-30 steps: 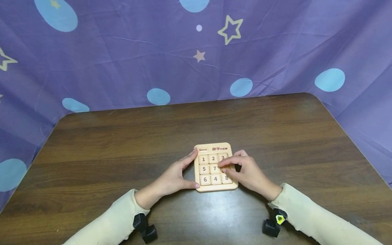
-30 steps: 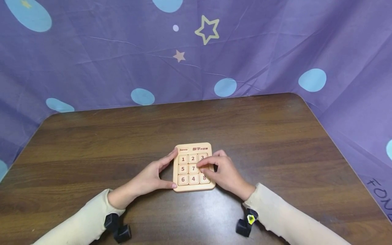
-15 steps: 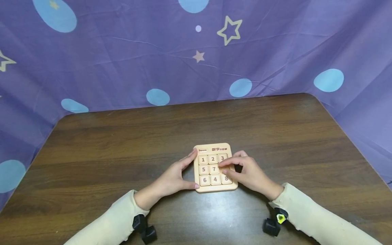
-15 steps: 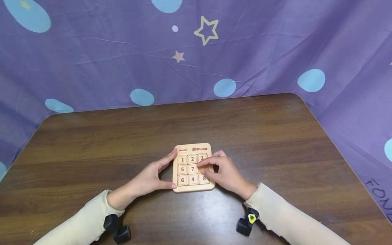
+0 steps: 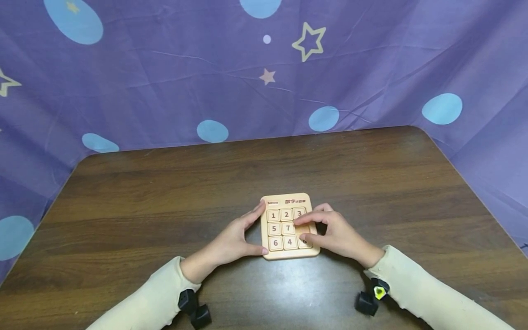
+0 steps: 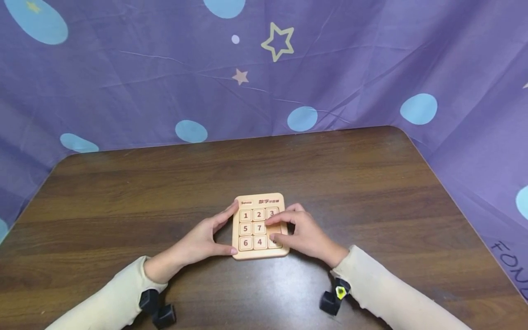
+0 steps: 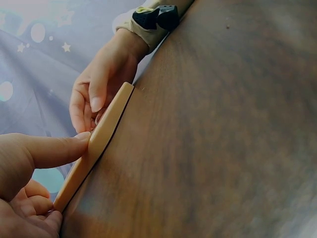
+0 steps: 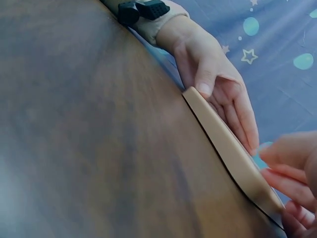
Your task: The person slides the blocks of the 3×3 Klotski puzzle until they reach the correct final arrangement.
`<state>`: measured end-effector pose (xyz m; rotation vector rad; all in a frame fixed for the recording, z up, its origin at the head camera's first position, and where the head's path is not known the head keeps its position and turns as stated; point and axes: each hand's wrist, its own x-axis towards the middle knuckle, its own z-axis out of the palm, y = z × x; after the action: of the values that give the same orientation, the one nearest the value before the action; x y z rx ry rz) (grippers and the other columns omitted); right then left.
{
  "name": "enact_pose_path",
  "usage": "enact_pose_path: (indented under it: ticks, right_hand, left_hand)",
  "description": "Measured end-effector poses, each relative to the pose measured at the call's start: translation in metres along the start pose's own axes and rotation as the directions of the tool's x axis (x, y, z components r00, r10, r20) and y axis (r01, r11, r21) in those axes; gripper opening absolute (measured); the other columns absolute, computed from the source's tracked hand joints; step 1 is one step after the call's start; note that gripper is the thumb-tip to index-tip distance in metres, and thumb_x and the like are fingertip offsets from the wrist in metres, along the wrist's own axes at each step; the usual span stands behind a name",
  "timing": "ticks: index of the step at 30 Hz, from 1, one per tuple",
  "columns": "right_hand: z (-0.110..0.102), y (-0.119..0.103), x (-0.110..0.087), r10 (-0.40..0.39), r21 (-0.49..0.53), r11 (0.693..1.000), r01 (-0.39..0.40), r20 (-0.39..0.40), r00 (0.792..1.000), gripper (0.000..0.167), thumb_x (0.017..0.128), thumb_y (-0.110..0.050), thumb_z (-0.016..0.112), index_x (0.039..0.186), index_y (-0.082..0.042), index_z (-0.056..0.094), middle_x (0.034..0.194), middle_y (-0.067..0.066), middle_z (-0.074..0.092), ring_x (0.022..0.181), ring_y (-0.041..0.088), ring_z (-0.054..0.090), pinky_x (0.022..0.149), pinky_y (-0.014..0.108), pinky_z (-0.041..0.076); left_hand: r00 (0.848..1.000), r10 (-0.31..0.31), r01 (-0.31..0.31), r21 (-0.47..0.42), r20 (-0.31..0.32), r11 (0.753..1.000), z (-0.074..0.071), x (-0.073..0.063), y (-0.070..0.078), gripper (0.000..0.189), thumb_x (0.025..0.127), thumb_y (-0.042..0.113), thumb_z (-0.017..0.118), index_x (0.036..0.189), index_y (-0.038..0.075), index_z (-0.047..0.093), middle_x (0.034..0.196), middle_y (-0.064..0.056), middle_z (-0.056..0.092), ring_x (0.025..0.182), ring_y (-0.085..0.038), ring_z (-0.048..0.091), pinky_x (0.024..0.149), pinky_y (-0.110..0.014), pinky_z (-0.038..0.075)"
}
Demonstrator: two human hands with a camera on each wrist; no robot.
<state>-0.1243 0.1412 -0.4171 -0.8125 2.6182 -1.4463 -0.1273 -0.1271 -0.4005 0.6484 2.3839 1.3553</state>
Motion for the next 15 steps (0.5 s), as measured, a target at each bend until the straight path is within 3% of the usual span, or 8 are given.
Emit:
enact_pose_path:
  ticks: [7,15]
  right_hand:
    - [-0.008,0.003,0.001,-0.031,-0.019,0.999,0.034,0.118,0.993,0.052,0.066,-0.017,0.081,0.115,-0.023,0.067,0.118,-0.011,0.063,0.100,0.011,0.044,0.088,0.033,0.039]
    - [-0.014,0.006,0.002,-0.089,0.016,0.996,0.087,0.177,0.980,0.046,0.068,-0.015,0.081,0.111,-0.021,0.067,0.121,-0.004,0.063,0.105,0.013,0.045,0.092,0.033,0.038]
  left_hand:
    - [1.000,0.005,-0.005,-0.003,-0.002,1.000,0.000,0.000,0.001,0.098,0.067,0.007,0.083,0.147,0.001,0.026,0.154,-0.012,0.022,0.142,-0.024,0.018,0.115,-0.043,0.014]
    - [1.000,0.006,-0.006,-0.006,-0.003,1.000,0.000,0.000,0.000,0.099,0.066,0.007,0.083,0.147,0.000,0.026,0.154,-0.012,0.021,0.142,-0.024,0.018,0.115,-0.042,0.013]
